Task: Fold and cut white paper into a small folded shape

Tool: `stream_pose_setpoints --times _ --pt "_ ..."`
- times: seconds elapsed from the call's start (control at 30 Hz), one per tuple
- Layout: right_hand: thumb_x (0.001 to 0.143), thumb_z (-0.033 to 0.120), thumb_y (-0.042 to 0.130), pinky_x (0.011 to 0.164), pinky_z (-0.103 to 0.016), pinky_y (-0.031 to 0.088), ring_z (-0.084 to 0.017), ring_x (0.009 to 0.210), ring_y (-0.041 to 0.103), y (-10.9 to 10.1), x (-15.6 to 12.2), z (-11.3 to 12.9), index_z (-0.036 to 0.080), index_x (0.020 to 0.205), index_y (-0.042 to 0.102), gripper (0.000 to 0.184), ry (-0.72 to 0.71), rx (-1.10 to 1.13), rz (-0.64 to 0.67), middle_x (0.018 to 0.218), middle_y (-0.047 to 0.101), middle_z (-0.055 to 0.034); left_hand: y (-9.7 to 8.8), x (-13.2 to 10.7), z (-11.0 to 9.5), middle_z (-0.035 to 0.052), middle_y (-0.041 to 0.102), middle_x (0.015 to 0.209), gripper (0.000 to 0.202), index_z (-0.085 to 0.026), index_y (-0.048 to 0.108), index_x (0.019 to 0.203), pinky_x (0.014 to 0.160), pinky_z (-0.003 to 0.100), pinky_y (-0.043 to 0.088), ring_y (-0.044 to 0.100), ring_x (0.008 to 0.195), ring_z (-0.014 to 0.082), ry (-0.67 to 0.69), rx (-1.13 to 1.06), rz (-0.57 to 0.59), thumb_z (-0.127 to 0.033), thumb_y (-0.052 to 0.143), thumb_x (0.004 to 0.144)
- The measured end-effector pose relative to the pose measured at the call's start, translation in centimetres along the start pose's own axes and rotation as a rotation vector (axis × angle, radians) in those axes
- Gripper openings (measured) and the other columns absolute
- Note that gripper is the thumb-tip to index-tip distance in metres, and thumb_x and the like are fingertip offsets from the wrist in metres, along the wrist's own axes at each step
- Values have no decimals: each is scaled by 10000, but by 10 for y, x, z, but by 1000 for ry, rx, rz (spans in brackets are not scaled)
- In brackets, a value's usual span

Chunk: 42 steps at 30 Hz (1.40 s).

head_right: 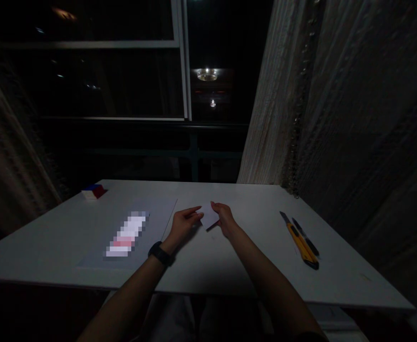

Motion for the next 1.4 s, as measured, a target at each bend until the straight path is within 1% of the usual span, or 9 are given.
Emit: stream_pose_setpoints --times 0.17,0.3,0.47,0.6,0.73,0.93,1.07,1.2,1.4 --pt "601 354 711 427 -218 405 -105 468 518 1 -2 6 148 664 590 247 -30 0 11 537 583 7 -1 0 0 92 698 801 369 -104 681 971 671 295 506 638 697 176 -3 -72 13 -241 708 629" --pt "540 300 745 476 -232 423 -119 512 549 1 -5 18 150 743 617 283 -101 -46 25 576 614 6 -10 2 -5 93 699 801 328 -110 688 950 643 279 503 632 681 170 39 -50 -35 -245 686 651" --pt "530 259 761 545 -260 446 -148 576 599 22 -13 34 187 1050 585 554 -273 -174 251 642 658 5 -12 4 -6 80 688 733 331 -102 688 942 601 250 478 610 637 154 48 -38 -36 -259 681 650" --pt "532 290 756 496 -243 419 -136 523 575 24 -15 37 143 874 644 389 -318 -220 249 596 640 -7 -19 5 -9 74 675 723 315 -107 687 943 596 240 450 589 640 147 89 42 -82 -275 651 679" --pt "542 349 741 497 -266 438 -153 540 581 25 -13 27 135 838 662 374 -240 -222 245 613 647 -26 -30 5 -15 86 672 777 255 -109 694 881 606 238 438 586 694 158 134 87 -171 -272 613 701" --pt "490 343 758 490 -268 438 -155 522 579 20 -9 25 127 710 668 322 -215 -195 151 600 655 -43 -25 5 -11 15 597 648 323 -125 661 898 517 203 390 523 568 109 113 108 -146 -323 675 643" --pt "473 324 764 483 -261 418 -146 507 563 19 -11 29 131 708 674 317 -217 -190 138 590 652 -36 -22 4 -9 -35 520 554 339 -147 664 899 466 189 332 446 488 80 134 162 -127 -326 702 613" --pt "476 328 762 491 -263 402 -144 502 552 16 -11 34 133 693 674 305 -252 -205 125 563 640 -29 -19 2 -12 14 591 640 306 -151 694 890 529 214 371 491 572 108 163 239 -96 -341 673 650" --pt "538 334 743 501 -258 397 -132 498 544 24 -15 37 136 815 682 346 -294 -256 240 537 615 -7 -20 2 -12 0 565 577 305 -156 708 872 520 222 354 456 533 105 148 274 -108 -337 688 628"
Point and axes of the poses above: each hand's wrist, its own x-axis towards the middle knuckle, its own y-axis out of the palm, z = x × y, the point moved 10 cm from there along x, towards the middle knuckle
